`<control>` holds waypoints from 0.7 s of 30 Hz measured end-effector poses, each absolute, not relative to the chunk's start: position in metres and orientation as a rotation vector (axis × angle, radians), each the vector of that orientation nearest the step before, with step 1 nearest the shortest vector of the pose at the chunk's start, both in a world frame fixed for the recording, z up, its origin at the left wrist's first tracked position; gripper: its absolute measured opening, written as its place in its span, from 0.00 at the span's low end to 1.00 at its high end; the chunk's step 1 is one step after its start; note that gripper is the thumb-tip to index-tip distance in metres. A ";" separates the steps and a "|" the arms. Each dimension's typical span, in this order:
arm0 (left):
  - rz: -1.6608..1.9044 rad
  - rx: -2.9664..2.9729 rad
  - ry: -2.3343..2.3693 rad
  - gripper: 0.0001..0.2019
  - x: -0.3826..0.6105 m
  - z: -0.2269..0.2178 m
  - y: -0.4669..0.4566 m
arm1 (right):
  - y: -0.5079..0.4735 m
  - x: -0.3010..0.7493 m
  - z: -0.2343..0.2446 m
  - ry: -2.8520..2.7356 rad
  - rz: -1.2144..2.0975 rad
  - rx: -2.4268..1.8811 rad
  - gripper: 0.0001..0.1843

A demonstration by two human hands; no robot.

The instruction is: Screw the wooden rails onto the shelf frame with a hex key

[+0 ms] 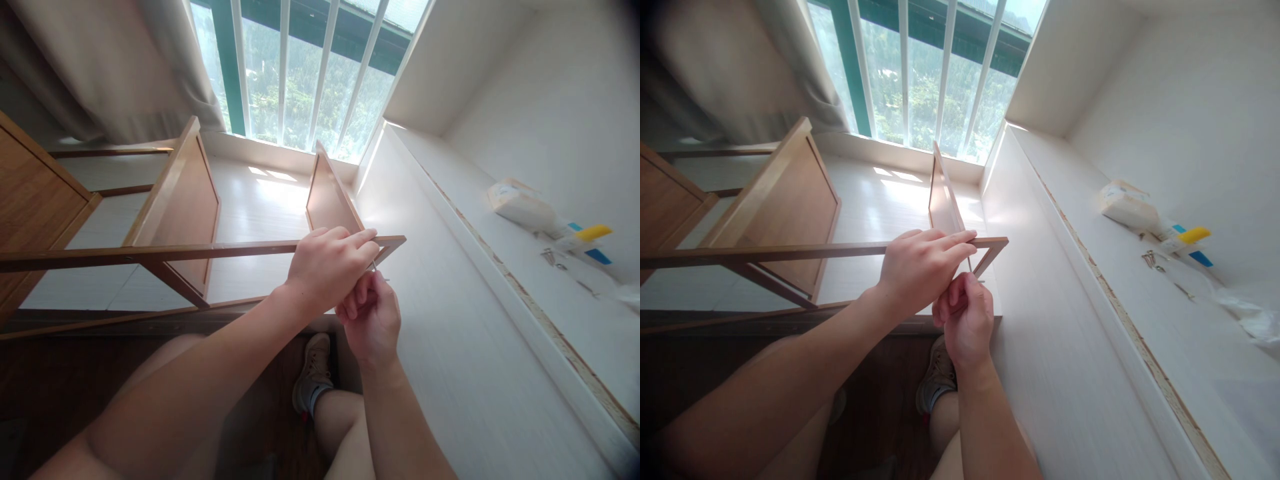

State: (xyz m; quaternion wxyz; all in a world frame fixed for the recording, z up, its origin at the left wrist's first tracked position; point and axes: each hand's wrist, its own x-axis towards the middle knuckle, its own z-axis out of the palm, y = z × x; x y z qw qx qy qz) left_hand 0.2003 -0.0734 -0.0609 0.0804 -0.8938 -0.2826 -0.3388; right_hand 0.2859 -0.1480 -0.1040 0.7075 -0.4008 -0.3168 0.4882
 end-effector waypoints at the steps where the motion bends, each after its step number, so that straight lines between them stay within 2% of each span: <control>1: -1.013 -2.672 -0.844 0.09 0.200 -0.061 -0.073 | -0.149 0.285 -0.104 -0.706 1.059 -0.908 0.24; 7: -1.031 -2.667 -0.846 0.09 0.201 -0.062 -0.073 | -0.149 0.288 -0.100 -0.709 1.013 -0.977 0.25; 13: -1.025 -2.667 -0.851 0.10 0.201 -0.061 -0.073 | -0.151 0.286 -0.095 -0.652 0.922 -1.031 0.21; 21: -1.035 -2.660 -0.857 0.14 0.201 -0.061 -0.073 | -0.163 0.285 -0.083 -0.622 0.923 -1.053 0.22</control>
